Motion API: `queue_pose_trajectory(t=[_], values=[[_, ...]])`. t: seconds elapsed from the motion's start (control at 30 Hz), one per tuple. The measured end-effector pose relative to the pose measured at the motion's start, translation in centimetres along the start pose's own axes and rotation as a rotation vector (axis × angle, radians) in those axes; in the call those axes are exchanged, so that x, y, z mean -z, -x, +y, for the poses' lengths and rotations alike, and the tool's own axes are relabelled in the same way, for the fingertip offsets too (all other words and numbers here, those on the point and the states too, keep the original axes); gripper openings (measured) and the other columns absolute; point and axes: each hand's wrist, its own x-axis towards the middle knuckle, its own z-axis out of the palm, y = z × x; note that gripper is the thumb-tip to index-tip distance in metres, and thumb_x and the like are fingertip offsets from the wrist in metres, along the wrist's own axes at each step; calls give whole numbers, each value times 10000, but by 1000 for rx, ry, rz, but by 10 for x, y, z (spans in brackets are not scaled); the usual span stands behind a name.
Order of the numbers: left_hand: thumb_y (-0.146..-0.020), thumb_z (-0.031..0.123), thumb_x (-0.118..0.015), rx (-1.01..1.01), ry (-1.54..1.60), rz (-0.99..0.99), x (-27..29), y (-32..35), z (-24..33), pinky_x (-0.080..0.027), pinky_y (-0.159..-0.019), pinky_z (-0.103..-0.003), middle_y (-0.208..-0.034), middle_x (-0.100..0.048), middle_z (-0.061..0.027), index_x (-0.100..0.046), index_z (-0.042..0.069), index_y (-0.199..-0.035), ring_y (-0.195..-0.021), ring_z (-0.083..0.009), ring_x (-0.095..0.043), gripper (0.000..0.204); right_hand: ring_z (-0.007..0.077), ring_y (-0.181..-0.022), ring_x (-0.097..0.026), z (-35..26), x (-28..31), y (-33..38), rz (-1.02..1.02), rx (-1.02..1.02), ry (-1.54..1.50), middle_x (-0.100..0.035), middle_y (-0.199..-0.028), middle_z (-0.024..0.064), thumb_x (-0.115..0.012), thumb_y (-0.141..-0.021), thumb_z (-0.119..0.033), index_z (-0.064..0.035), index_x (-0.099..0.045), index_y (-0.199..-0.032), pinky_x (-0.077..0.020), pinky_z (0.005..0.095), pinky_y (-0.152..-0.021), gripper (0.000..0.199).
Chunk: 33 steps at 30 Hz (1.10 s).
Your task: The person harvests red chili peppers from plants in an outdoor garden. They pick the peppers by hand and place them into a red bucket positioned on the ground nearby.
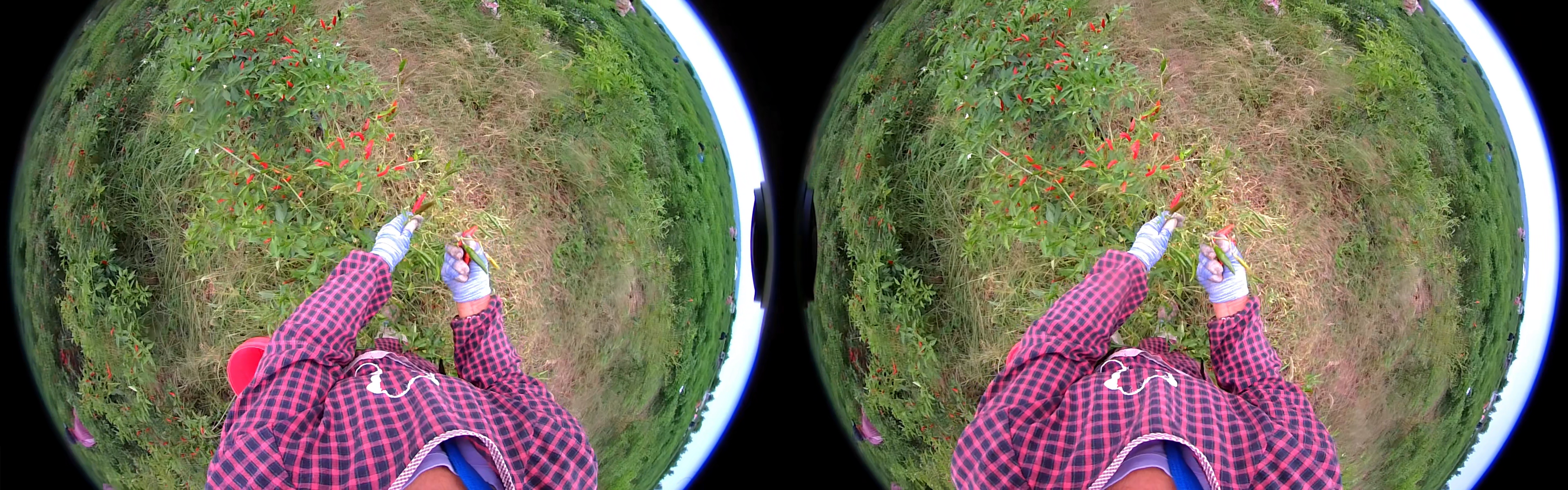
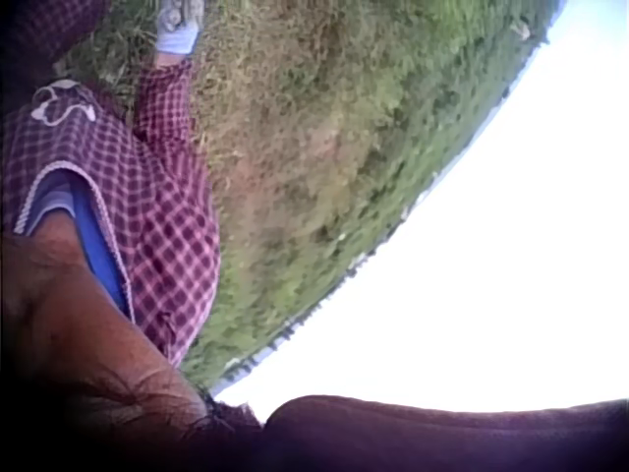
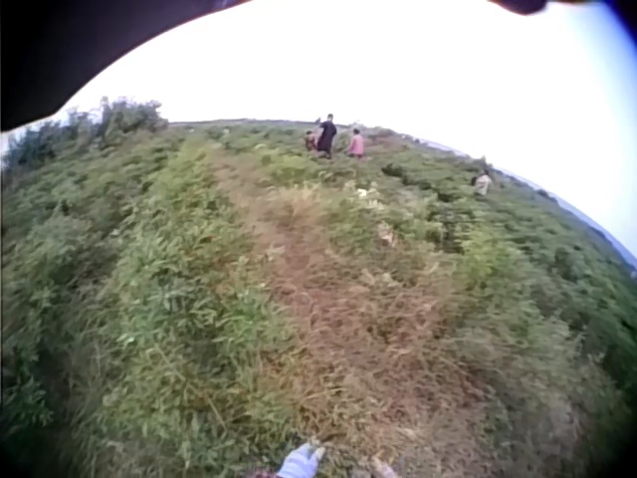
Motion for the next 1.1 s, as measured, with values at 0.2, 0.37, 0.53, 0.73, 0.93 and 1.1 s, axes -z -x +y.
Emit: queue_pose_trajectory(t=[0.2,0.37,0.53,0.73,0.93,1.1], values=[[-786,94,-519,32,190,-48,11,17,22,-371,-797,-257,-890,-574,-34,-530,57,-975,-834,-125,-500,193,94,-334,-374,2,-62,32,117,171,329,-491,-631,89,-556,-755,-179,-34,-495,-818,-279,192,-278,170],[-756,125,-547,-154,441,-246,30,28,23,-311,-885,-285,-1039,-503,-21,-554,69,-949,-1012,-133,-433,201,81,-337,-387,1,-107,15,185,200,675,-521,-633,86,-541,-758,-159,-28,-500,-799,-266,181,-287,143],[-769,147,-536,-102,159,-139,25,34,28,-339,-853,-285,-1001,-505,-37,-551,69,-953,-955,-146,-466,200,52,-343,-398,-7,-81,-18,446,59,1358,-489,-496,-2,-563,-735,-144,-59,-511,-682,-281,176,-315,113],[-748,139,-554,-224,-126,-133,27,28,21,-367,-810,-271,-940,-503,-57,-536,53,-935,-905,-160,-480,206,69,-392,-430,-17,-34,-16,475,-12,1628,-519,-555,9,-609,-702,-158,-26,-541,-749,-345,217,-362,156],[-749,105,-528,-216,-87,-23,11,36,18,-385,-770,-268,-916,-501,-66,-524,21,-922,-863,-161,-482,192,46,-423,-399,-5,-16,-29,280,-10,1764,-490,-554,-22,-623,-699,-126,-36,-560,-751,-327,205,-383,121],[-655,65,-556,-360,-350,116,6,30,7,-403,-764,-301,-880,-517,-105,-527,15,-867,-841,-245,-505,220,33,-429,-372,3,-8,-38,340,66,1682,-463,-537,-49,-659,-672,-135,-40,-550,-699,-279,193,-387,147]])
